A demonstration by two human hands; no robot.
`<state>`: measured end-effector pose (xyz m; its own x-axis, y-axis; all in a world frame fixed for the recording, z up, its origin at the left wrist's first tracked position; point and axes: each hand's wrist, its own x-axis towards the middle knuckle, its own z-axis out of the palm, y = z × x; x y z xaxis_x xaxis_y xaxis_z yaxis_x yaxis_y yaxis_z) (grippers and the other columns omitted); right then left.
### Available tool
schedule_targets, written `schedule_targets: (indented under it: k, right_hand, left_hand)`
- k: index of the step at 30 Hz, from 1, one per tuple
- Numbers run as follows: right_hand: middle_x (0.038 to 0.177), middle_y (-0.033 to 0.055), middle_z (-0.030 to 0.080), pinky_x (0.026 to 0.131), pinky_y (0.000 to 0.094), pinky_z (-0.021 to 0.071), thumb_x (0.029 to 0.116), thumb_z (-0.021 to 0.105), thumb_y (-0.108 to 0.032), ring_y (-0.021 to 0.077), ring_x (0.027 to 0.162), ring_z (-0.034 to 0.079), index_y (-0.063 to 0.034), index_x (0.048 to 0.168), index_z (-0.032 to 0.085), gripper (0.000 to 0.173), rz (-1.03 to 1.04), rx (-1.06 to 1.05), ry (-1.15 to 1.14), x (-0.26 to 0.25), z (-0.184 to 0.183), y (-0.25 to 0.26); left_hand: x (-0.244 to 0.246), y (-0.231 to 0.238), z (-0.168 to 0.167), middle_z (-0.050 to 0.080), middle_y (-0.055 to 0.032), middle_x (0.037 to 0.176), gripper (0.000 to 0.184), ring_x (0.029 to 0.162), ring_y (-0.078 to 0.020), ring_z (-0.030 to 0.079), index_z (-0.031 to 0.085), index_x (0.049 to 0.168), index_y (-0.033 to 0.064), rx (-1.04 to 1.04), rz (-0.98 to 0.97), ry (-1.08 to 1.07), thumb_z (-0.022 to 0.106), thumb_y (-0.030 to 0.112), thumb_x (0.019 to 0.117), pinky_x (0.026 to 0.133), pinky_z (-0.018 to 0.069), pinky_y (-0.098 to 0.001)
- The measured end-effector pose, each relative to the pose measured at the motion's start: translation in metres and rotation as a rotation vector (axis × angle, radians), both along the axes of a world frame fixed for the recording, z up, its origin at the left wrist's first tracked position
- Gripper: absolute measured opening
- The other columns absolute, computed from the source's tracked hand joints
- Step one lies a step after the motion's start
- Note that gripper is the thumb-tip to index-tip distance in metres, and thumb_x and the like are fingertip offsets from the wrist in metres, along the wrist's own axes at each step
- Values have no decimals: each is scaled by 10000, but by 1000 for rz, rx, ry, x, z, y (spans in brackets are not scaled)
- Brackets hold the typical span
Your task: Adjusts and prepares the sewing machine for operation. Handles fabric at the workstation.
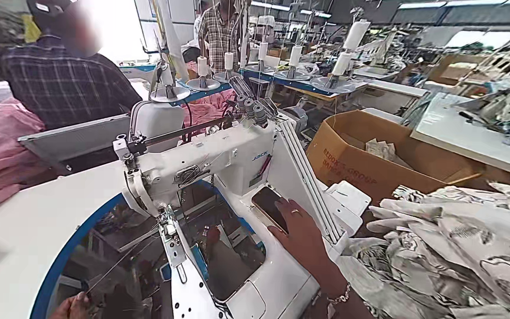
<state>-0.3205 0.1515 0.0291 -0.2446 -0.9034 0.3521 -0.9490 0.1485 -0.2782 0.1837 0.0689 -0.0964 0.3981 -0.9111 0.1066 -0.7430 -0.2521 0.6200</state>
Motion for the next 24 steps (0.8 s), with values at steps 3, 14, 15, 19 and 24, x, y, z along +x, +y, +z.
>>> schedule_targets:
  k: [3, 14, 15, 19, 24]
  right_hand:
    - [1447, 257, 576, 1070, 665, 419, 980, 594, -311, 496, 1338, 537, 15, 1349, 644, 495, 56, -44, 45, -17, -27, 3]
    - [1507, 309, 488, 1117, 685, 326, 1036, 319, -398, 534, 1395, 455, 55, 1425, 549, 640, 59, -17, 120, -16, -42, -1]
    - [1514, 305, 483, 1123, 686, 320, 1038, 320, -403, 532, 1401, 449, 53, 1430, 544, 642, 60, -19, 115, -16, -43, -2]
    - [1520, 300, 479, 1133, 685, 306, 1040, 321, -419, 530, 1408, 440, 48, 1431, 545, 648, 56, -28, 100, -17, -46, -2]
    - [1518, 308, 476, 1138, 680, 305, 1043, 324, -410, 529, 1408, 441, 52, 1438, 536, 645, 55, -22, 106, -15, -43, -1]
  left_hand:
    - [-7, 14, 20, 654, -372, 985, 391, 971, -484, 635, 649, 1052, -193, -119, -28, 135, 453, 144, 1074, 932, 449, -634]
    - [3, 161, 108, 561, 179, 592, 280, 490, 74, 485, 664, 777, 248, -529, -33, 959, 552, 144, 1012, 480, 419, -92]
    - [7, 166, 110, 560, 180, 595, 262, 492, 72, 482, 670, 781, 252, -535, -34, 940, 574, 167, 1010, 486, 422, -94]
    - [17, 176, 115, 582, 179, 615, 246, 505, 61, 509, 691, 795, 254, -554, -21, 917, 589, 186, 1009, 508, 462, -108]
    - [20, 168, 102, 456, 163, 550, 253, 439, 75, 390, 599, 804, 132, -487, 294, 564, 489, 58, 1019, 431, 339, -97]
